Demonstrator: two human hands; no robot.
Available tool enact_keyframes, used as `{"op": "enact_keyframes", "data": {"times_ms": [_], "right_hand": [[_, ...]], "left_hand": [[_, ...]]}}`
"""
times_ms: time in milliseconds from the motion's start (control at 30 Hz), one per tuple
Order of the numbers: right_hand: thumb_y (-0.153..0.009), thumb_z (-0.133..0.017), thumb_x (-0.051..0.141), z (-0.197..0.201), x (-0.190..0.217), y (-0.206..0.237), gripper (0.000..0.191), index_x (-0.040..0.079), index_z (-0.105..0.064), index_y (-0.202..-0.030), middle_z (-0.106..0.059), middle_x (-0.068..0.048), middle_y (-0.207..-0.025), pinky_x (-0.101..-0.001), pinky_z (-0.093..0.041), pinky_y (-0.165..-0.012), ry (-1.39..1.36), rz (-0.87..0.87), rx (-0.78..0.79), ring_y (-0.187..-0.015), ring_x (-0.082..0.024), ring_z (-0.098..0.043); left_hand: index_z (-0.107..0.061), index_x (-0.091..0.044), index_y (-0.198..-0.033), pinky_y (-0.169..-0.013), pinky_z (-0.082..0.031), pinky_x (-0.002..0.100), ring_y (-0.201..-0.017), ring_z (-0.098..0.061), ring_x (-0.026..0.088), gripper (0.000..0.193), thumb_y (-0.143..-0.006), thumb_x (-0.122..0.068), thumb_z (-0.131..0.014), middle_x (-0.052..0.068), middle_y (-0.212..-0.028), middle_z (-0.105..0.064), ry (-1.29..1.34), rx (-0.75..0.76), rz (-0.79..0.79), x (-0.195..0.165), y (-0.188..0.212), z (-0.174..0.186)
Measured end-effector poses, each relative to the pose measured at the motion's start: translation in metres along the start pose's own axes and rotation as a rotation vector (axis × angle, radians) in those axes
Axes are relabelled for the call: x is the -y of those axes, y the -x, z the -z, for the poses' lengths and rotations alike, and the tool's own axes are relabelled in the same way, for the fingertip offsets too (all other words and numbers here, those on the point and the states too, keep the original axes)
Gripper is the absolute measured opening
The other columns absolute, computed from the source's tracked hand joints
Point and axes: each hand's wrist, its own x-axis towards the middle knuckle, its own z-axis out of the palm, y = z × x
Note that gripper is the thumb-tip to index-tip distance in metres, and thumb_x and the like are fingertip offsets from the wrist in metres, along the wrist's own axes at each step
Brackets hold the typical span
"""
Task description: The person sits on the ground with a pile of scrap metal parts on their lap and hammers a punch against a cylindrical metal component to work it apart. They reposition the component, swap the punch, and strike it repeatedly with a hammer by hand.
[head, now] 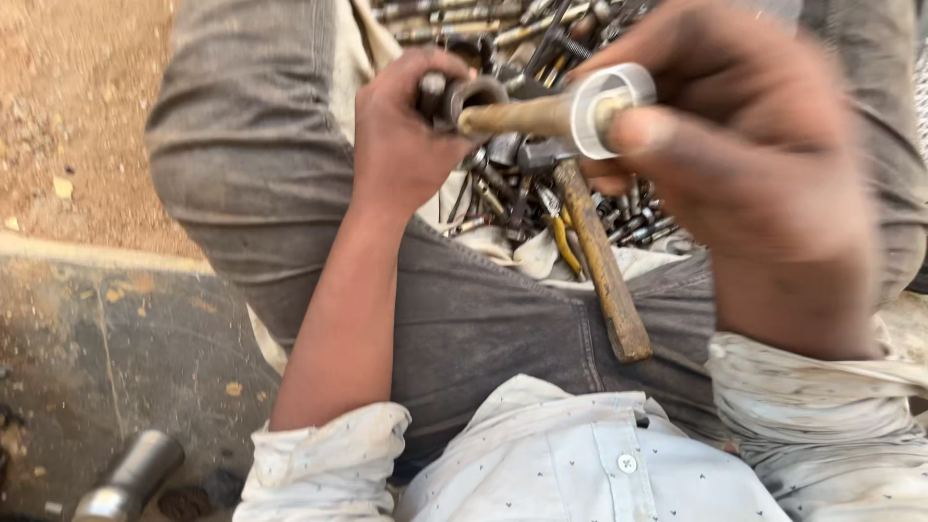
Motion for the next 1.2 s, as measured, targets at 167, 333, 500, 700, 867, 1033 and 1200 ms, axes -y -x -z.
{"op": "enact_keyframes", "data": {"times_ms": [167, 333, 500, 700, 867, 1033, 1200], "right_hand": [[-0.114, -0.064, 0.009, -0.006, -0.005, -0.018, 0.019, -0.007, -0.060, -0.124, -0.069, -0.013, -0.107, -0.0234, -0.059, -0.079, 0.079, 0.025, 0.086, -0.088, -0.011, -0.068], [-0.107, -0.066, 0.012, -0.020, 0.007, -0.031, 0.022, -0.003, -0.062, -0.123, -0.072, -0.010, -0.111, -0.0217, -0.059, -0.076, 0.168, 0.002, 0.058, -0.084, -0.010, -0.068], [-0.103, -0.073, 0.013, -0.042, -0.018, -0.046, 0.034, -0.003, -0.060, -0.130, -0.059, -0.012, -0.100, -0.0281, -0.052, -0.073, 1.003, 0.328, 0.010, -0.085, -0.017, -0.058], [-0.112, -0.063, 0.030, -0.011, -0.063, -0.035, 0.041, 0.007, -0.054, -0.145, -0.064, -0.009, -0.109, -0.0274, -0.054, -0.076, 0.801, 0.050, -0.067, -0.088, -0.014, -0.062], [-0.098, -0.072, 0.047, 0.018, -0.121, -0.019, 0.089, 0.007, -0.023, -0.160, -0.068, -0.028, -0.103, -0.0483, -0.057, -0.080, 1.443, -0.875, 0.037, -0.091, -0.040, -0.070], [-0.082, -0.082, 0.020, 0.040, -0.163, 0.001, 0.104, 0.007, -0.015, -0.159, -0.065, -0.028, -0.115, -0.0432, -0.058, -0.086, 1.054, -0.808, 0.031, -0.092, -0.033, -0.073], [-0.084, -0.071, 0.011, 0.050, -0.095, 0.016, 0.089, 0.005, -0.026, -0.161, -0.065, -0.018, -0.099, -0.0278, -0.058, -0.059, 0.018, -0.540, -0.042, -0.070, -0.017, -0.067]], "left_hand": [[-0.068, -0.006, -0.102, -0.079, -0.063, 0.026, -0.092, -0.071, 0.010, 0.038, -0.078, -0.003, -0.098, 0.001, -0.102, -0.070, 0.032, -0.049, -0.022, -0.006, 0.001, 0.003], [-0.071, -0.007, -0.102, -0.078, -0.060, 0.027, -0.090, -0.070, 0.013, 0.043, -0.075, -0.009, -0.104, 0.001, -0.099, -0.069, -0.032, -0.086, -0.156, -0.013, -0.002, 0.010], [-0.070, -0.007, -0.097, -0.075, -0.060, 0.027, -0.088, -0.072, 0.013, 0.042, -0.074, -0.013, -0.104, 0.001, -0.097, -0.070, -0.119, -0.105, -0.113, -0.013, -0.004, 0.009], [-0.069, -0.010, -0.101, -0.081, -0.063, 0.026, -0.094, -0.075, 0.008, 0.041, -0.073, -0.014, -0.099, -0.001, -0.100, -0.078, 0.138, -0.085, 0.249, 0.008, -0.006, 0.008], [-0.067, -0.008, -0.104, -0.087, -0.066, 0.026, -0.097, -0.075, 0.009, 0.040, -0.078, -0.008, -0.098, 0.002, -0.103, -0.079, 0.281, -0.046, 0.270, 0.021, -0.004, 0.005], [-0.068, -0.007, -0.102, -0.082, -0.063, 0.025, -0.093, -0.073, 0.009, 0.038, -0.079, -0.005, -0.099, 0.002, -0.099, -0.079, 0.161, -0.013, 0.243, 0.022, -0.003, 0.003], [-0.068, -0.008, -0.104, -0.080, -0.064, 0.025, -0.093, -0.077, 0.009, 0.038, -0.076, -0.002, -0.094, 0.003, -0.100, -0.080, 0.140, -0.055, 0.280, 0.022, -0.002, 0.003]]}}
